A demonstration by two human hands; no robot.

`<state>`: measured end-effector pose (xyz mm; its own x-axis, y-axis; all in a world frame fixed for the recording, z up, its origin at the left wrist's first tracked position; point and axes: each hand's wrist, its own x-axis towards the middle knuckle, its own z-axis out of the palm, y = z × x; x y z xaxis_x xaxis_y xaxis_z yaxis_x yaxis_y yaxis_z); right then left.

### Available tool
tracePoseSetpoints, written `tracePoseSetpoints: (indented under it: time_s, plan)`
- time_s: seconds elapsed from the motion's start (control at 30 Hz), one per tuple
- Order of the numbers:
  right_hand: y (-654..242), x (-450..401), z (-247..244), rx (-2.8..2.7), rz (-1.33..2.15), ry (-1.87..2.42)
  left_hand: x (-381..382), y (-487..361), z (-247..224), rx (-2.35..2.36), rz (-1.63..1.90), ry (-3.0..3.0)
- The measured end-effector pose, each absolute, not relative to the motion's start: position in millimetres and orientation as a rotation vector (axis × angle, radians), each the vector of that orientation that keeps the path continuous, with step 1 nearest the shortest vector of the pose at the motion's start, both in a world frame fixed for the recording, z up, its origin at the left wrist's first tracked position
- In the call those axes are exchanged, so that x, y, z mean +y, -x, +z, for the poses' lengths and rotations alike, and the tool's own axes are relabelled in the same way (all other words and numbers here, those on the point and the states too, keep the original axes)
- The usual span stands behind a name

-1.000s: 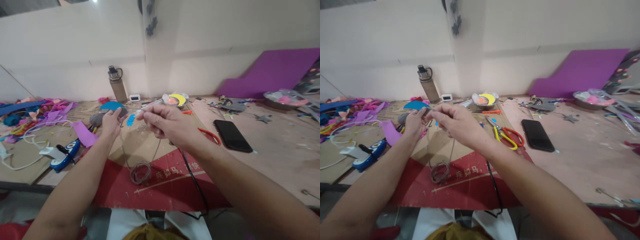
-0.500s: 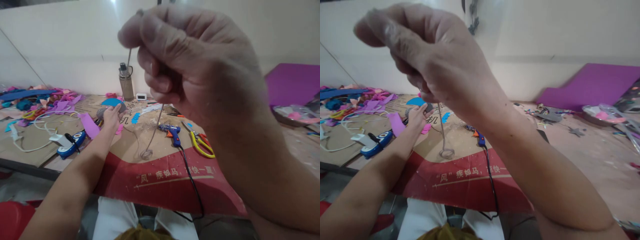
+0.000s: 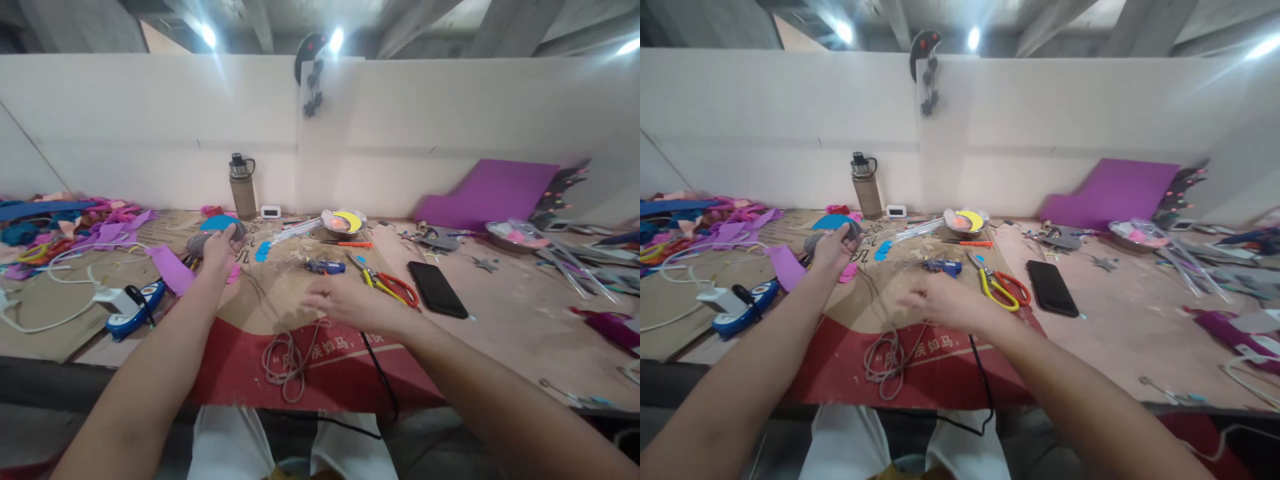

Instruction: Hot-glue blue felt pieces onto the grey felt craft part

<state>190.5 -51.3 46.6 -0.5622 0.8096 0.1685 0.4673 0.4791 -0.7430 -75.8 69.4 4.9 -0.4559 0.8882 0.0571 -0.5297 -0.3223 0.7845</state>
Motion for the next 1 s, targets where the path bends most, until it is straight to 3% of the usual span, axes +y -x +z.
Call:
tracePoseSetpoints:
  time_s: [0.13, 0.2, 0.4, 0.6, 0.83, 1.0]
  plan:
    - [-213.9, -25.6, 24.9, -2.073, 0.285, 1.483, 67.9, 70.6, 8.4, 0.828, 1.773, -0.607]
    - [-217.1, -13.3, 10.5, -2.049, 0.188, 1.718, 66.9, 68.5, 9.3, 0.820, 1.751, -0.605]
    - [-208.8, 11.9, -27.6, -1.923, 0.546, 1.757, 57.5, 58.1, 11.5, 0.821, 1.730, -0.745]
    - [-207.1, 18.5, -12.9, -1.441, 1.000, 1.580, 46.8, 42.0, 14.4, 0.835, 1.714, -0.799]
    - [-181.7, -6.4, 24.2, -1.437, 0.975, 0.979, 39.2, 30.7, 10.0, 0.857, 1.697, -0.846]
    - [-178.1, -27.1, 18.6, -1.557, 0.945, 0.956, 30.7, 19.0, 10.6, 0.903, 1.699, -0.838]
